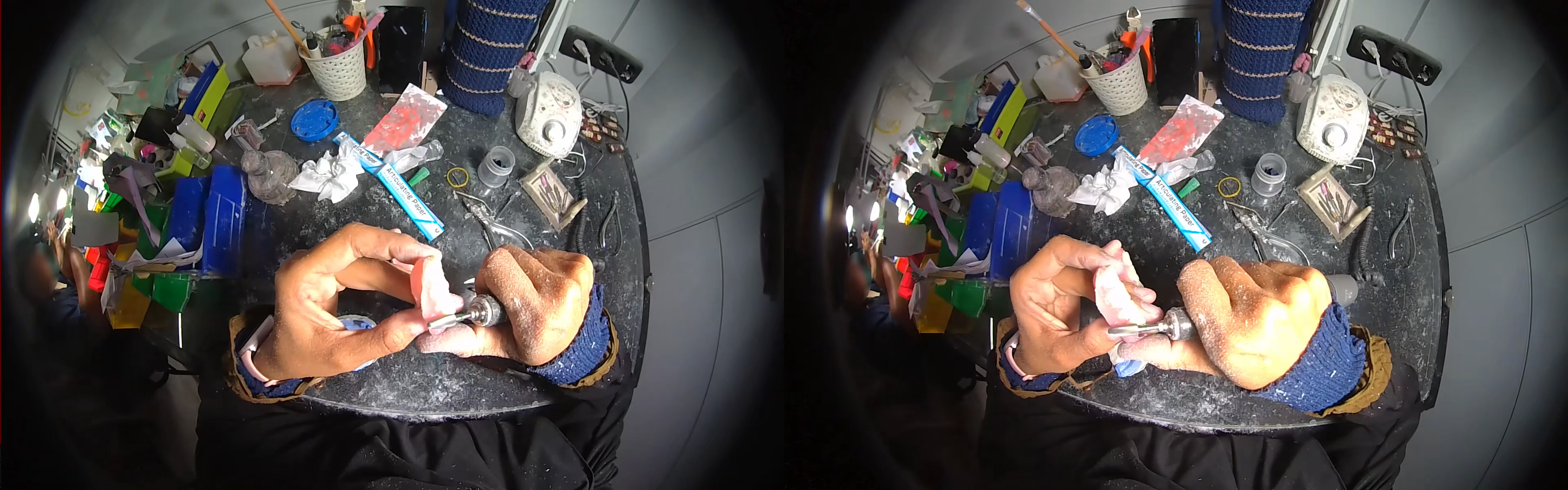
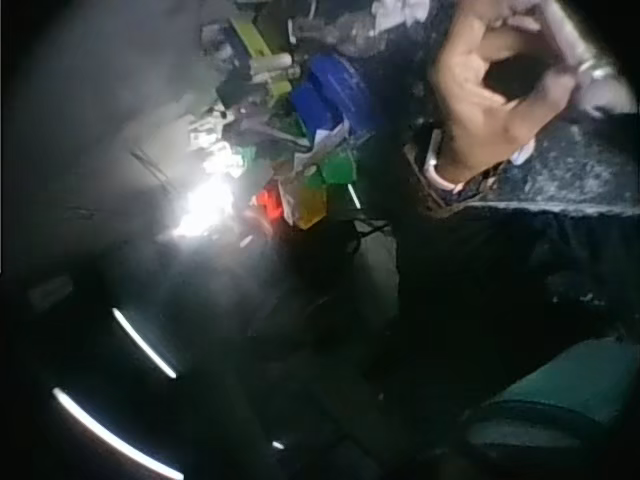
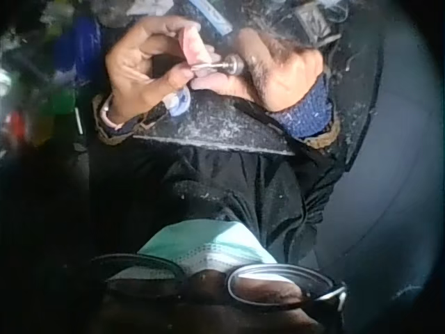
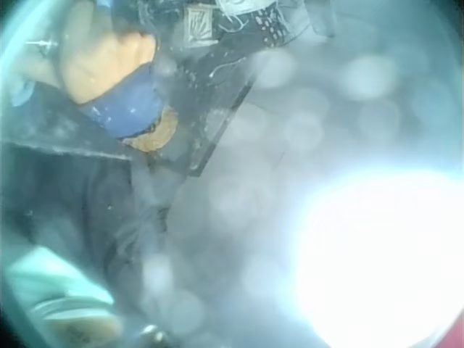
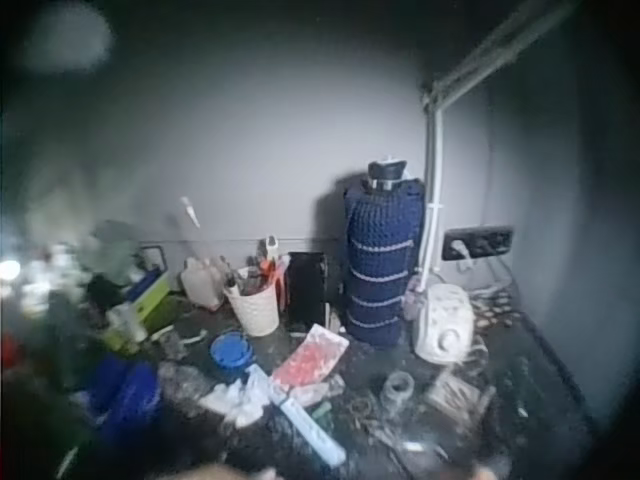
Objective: The person trims and shapes a denture using a rotary tool, picks up and turns over dental molds from a plastic container, and resumes working on the denture with the rotary tool.
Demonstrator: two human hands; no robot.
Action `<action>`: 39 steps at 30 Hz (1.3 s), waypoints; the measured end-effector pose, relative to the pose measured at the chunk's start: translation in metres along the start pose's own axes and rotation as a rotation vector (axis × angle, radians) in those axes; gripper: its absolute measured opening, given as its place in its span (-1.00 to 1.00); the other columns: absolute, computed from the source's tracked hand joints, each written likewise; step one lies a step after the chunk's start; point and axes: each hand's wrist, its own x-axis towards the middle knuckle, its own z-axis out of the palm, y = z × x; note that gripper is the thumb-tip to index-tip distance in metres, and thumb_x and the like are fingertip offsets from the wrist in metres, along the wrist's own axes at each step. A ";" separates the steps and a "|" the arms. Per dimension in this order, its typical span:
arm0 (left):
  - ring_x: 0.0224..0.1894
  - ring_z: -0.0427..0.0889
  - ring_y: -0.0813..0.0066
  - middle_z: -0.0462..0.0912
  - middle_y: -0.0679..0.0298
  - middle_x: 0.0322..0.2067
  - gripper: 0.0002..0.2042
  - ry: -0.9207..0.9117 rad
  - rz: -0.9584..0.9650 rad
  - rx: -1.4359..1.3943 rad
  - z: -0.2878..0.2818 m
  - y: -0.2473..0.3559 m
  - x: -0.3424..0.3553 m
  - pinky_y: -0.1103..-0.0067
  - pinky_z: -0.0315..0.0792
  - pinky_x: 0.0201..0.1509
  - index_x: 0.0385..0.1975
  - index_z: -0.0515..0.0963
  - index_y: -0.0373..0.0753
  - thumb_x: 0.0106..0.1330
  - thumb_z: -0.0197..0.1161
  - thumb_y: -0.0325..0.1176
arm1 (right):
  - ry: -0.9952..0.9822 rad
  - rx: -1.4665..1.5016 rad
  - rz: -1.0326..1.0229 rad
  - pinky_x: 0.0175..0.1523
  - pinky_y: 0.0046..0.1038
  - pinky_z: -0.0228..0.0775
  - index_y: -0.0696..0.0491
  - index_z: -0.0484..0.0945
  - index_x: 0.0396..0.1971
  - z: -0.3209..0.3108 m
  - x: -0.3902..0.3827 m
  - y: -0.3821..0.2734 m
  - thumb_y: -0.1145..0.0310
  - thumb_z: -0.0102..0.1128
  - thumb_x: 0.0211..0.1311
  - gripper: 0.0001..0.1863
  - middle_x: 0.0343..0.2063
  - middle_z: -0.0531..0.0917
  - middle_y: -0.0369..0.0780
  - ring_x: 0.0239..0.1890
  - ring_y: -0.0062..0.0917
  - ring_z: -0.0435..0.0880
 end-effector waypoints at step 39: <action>-0.16 0.66 0.13 0.65 -0.10 -0.39 -0.57 0.082 0.137 0.053 0.004 -0.002 0.001 0.31 0.12 0.32 -0.24 0.14 -0.35 0.12 0.33 -0.44 | 0.121 -0.257 -0.138 -0.75 -0.60 -0.04 -0.05 0.22 -0.80 0.000 0.002 0.005 -0.19 0.32 -0.25 -0.42 -0.84 0.21 -0.40 -0.86 -0.65 0.24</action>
